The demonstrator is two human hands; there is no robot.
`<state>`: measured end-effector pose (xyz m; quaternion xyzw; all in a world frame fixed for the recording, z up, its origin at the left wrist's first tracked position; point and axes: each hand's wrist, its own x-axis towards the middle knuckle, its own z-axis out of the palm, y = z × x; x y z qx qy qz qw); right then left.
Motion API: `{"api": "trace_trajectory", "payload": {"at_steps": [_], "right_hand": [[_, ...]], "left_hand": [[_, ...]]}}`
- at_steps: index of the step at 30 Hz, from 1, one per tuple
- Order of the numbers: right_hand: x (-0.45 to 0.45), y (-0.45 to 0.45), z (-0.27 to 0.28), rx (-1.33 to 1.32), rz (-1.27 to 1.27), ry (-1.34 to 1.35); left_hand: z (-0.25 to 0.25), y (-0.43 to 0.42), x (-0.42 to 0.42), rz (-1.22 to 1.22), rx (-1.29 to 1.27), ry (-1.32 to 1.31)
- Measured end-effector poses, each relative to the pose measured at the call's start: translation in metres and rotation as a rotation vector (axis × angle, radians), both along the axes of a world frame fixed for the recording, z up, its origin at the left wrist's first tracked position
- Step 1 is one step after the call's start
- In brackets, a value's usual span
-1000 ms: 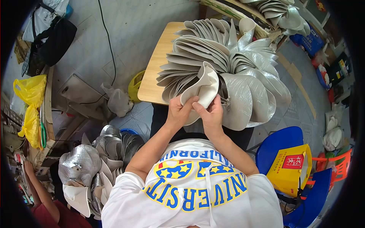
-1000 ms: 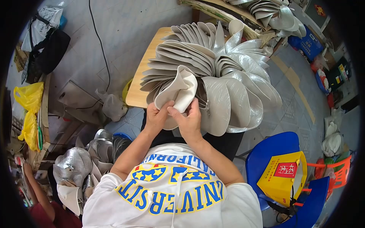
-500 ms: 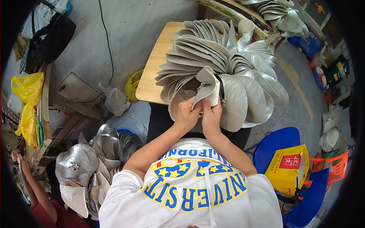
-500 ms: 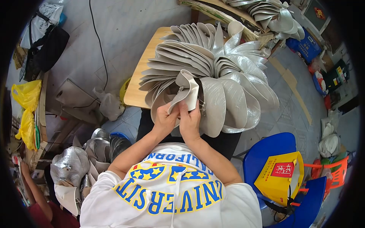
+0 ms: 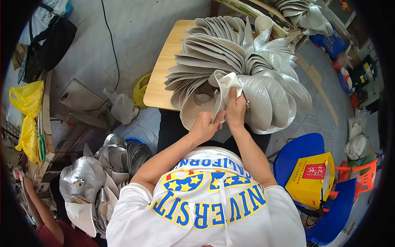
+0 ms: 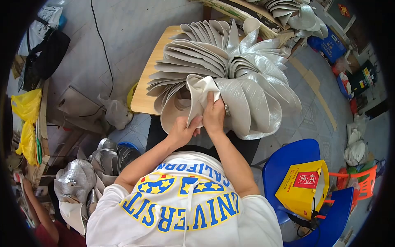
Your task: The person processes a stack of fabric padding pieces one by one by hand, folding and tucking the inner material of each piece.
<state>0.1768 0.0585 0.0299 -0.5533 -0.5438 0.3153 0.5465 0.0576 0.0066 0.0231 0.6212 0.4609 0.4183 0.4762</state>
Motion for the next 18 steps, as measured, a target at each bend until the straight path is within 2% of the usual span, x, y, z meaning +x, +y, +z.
{"api": "trace_trajectory", "payload": {"at_steps": [2,5,6,7,9,12,15,18], "right_hand": [[0.002,0.002,0.001,0.131,0.030,-0.208],[0.028,0.030,-0.041,0.461,-0.051,-0.574],[0.038,0.026,-0.030,0.300,0.062,-0.708],[0.043,0.031,-0.027,0.483,0.118,-0.753],[0.040,0.033,-0.024,0.533,0.114,-0.785],[0.038,0.027,-0.008,0.524,0.121,-0.722],[0.034,0.022,-0.009,0.464,0.126,-0.494],[0.023,0.004,0.004,0.373,0.182,-0.201]], "left_hand": [[0.004,-0.007,-0.005,-0.027,-0.036,0.053],[0.018,-0.022,-0.018,-0.146,-0.170,-0.088],[0.016,-0.027,-0.025,-0.150,-0.192,-0.123],[0.013,-0.031,-0.033,-0.153,-0.209,-0.158],[0.012,-0.032,-0.041,-0.143,-0.229,-0.187],[0.015,-0.028,-0.047,-0.100,-0.245,-0.204],[0.004,-0.018,-0.051,0.029,-0.272,-0.352],[-0.003,-0.008,-0.046,0.124,-0.188,-0.463]]}}
